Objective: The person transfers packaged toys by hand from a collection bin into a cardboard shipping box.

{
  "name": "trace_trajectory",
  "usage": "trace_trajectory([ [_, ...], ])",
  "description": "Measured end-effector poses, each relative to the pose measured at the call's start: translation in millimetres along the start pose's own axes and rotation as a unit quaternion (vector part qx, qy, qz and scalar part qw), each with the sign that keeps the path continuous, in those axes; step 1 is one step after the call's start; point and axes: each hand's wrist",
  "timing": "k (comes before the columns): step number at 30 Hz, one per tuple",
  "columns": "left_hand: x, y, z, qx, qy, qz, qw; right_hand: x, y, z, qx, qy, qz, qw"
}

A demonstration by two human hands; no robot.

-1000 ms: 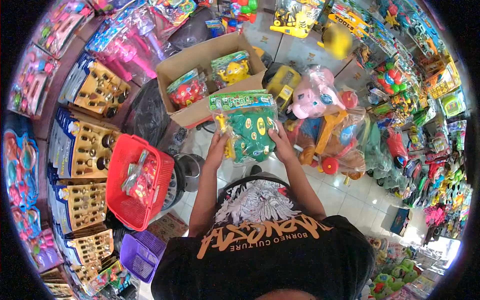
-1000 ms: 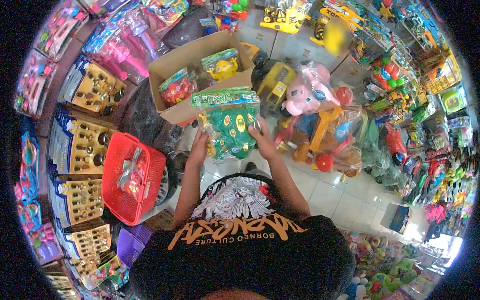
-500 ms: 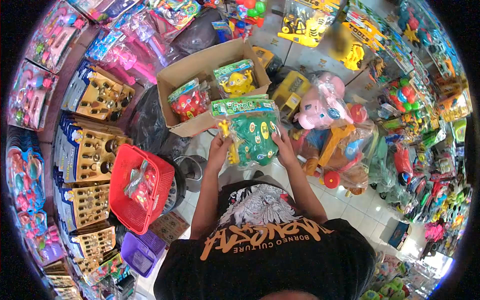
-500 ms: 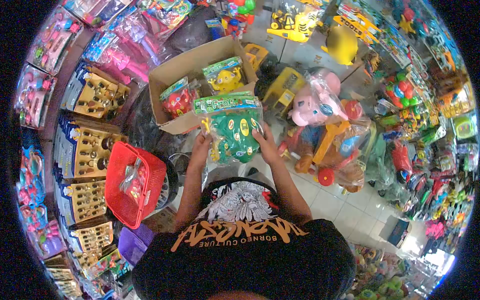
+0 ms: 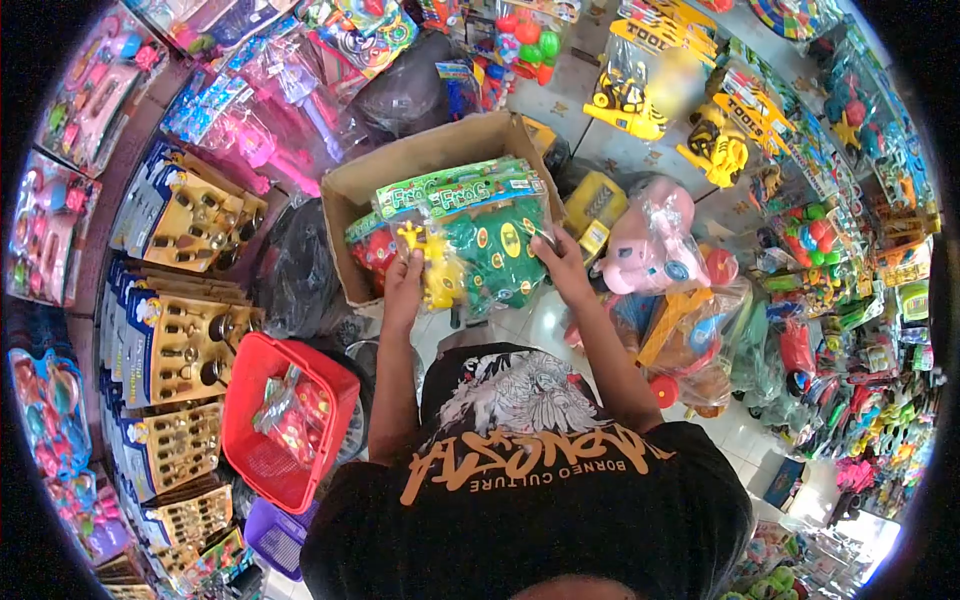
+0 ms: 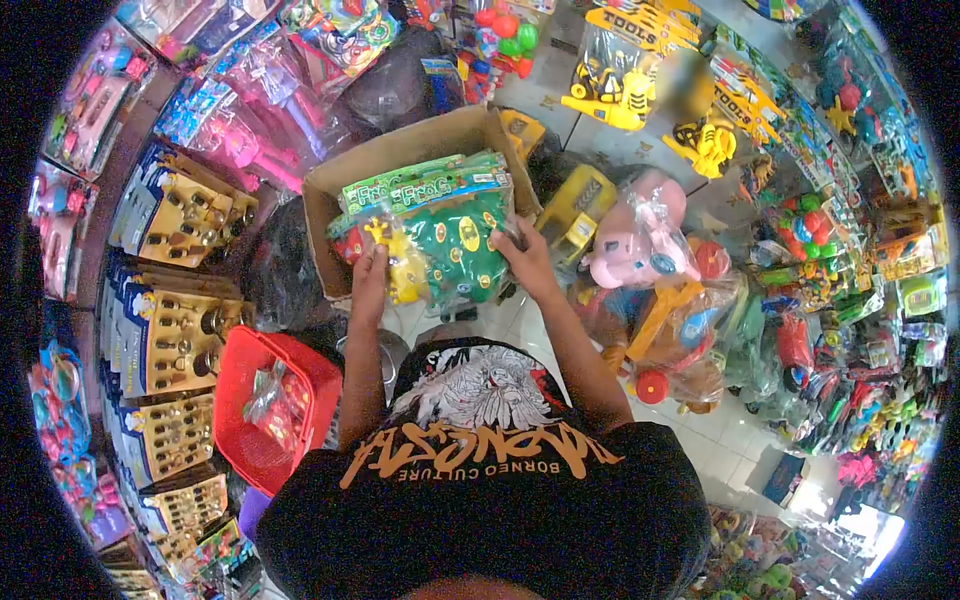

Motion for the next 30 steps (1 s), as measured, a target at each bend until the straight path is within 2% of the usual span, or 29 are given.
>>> trace_trajectory([
  [2,-26.1,-13.9,19.6,-0.007,-0.004,0.003,1.000,-24.8,4.3,-0.8,0.010,0.013,0.028,0.999],
  [4,-42.1,-15.1,29.8,-0.025,0.104,-0.081,0.991,-45.3,-1.6,-2.2,-0.027,0.054,0.012,0.998],
  [5,-51.7,-13.9,41.6,-0.024,0.079,-0.099,0.992,-59.1,7.4,4.2,-0.033,0.051,0.026,0.998],
  [8,-60.9,-2.1,68.5,-0.059,0.070,-0.067,0.994,-88.8,15.5,16.9,-0.026,0.043,0.035,0.998],
  [10,-66.2,-13.9,86.4,-0.076,0.076,-0.084,0.991,-102.9,21.4,23.3,-0.021,0.049,0.035,0.998],
  [12,-71.7,-27.5,100.2,-0.141,0.099,-0.106,0.979,-117.1,34.8,33.3,0.045,0.041,0.031,0.998],
  [14,-73.1,-31.9,103.2,-0.136,0.121,-0.079,0.980,-126.4,42.6,36.2,0.052,0.036,0.053,0.997],
  [16,-64.0,-27.7,104.7,-0.103,0.097,0.000,0.990,-131.8,48.5,39.5,0.099,-0.008,0.021,0.995],
  [20,-66.7,-55.9,111.7,-0.121,0.091,-0.006,0.988,-140.2,69.7,38.5,0.156,-0.025,-0.042,0.987],
  [22,-65.9,-63.7,110.1,-0.124,0.099,0.040,0.987,-142.4,87.0,38.3,0.235,0.048,0.020,0.971],
  [23,-61.9,-53.4,101.9,-0.123,0.100,0.041,0.987,-144.5,98.3,43.7,0.235,0.047,0.019,0.971],
  [25,-51.2,-22.2,79.7,-0.249,0.171,-0.022,0.953,-147.7,116.4,55.8,0.307,0.046,0.069,0.948],
  [26,-53.7,-29.5,79.0,-0.248,0.171,-0.021,0.953,-143.4,109.4,51.5,0.308,0.045,0.068,0.948],
  [28,-60.7,-48.9,77.8,-0.224,0.224,-0.126,0.940,-126.9,80.5,30.4,0.309,0.046,0.142,0.939],
  [29,-57.9,-44.7,75.0,-0.224,0.224,-0.124,0.940,-123.4,76.1,26.8,0.309,0.046,0.140,0.939],
  [30,-55.9,-39.9,72.1,-0.302,0.245,-0.159,0.907,-121.5,72.4,23.2,0.344,0.054,0.154,0.925],
])
Point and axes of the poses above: each hand's wrist, its own x-axis away from the middle knuckle, its own z-axis out of the back of the hand, y = z × x, and after that the axes turned 7 degrees about -x, right-handed
